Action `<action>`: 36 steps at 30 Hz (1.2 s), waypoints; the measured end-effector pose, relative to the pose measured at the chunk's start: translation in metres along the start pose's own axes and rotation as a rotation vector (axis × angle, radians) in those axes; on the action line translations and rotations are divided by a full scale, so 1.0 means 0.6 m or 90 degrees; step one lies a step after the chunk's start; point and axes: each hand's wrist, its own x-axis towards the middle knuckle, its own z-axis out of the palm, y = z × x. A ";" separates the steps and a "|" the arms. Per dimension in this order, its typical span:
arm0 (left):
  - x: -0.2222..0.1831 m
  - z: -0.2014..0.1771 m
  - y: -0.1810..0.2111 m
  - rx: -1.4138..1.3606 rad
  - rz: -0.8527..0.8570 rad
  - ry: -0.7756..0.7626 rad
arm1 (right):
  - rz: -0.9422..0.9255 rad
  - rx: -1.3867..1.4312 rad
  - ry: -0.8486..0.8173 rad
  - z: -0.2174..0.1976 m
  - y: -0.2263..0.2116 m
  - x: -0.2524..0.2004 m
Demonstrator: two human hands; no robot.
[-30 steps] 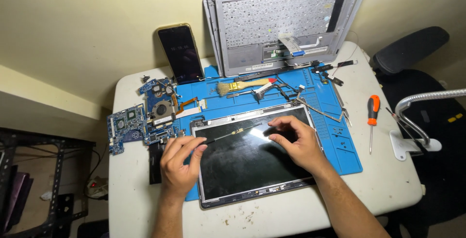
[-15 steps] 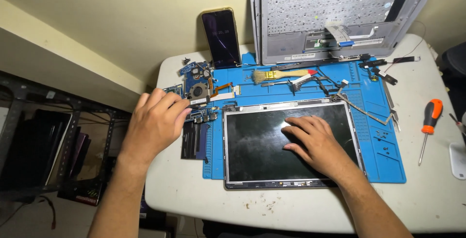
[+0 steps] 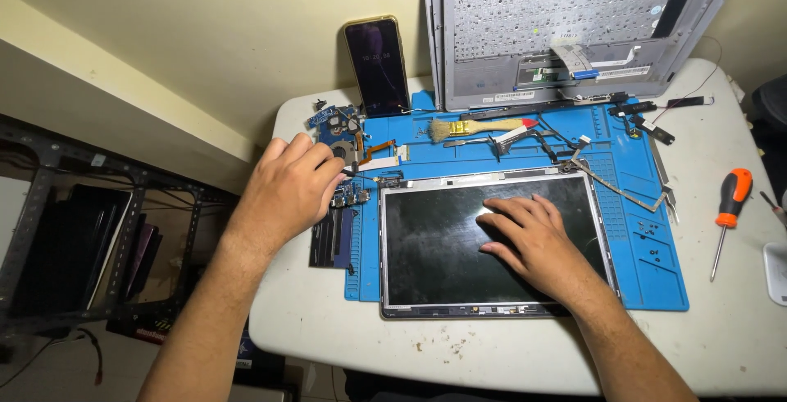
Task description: Cleaning a laptop screen with a brush and organizing internal components on a repair bench.
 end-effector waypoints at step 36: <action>0.038 -0.022 0.006 0.018 0.044 -0.057 | 0.012 -0.017 -0.020 0.003 0.005 0.001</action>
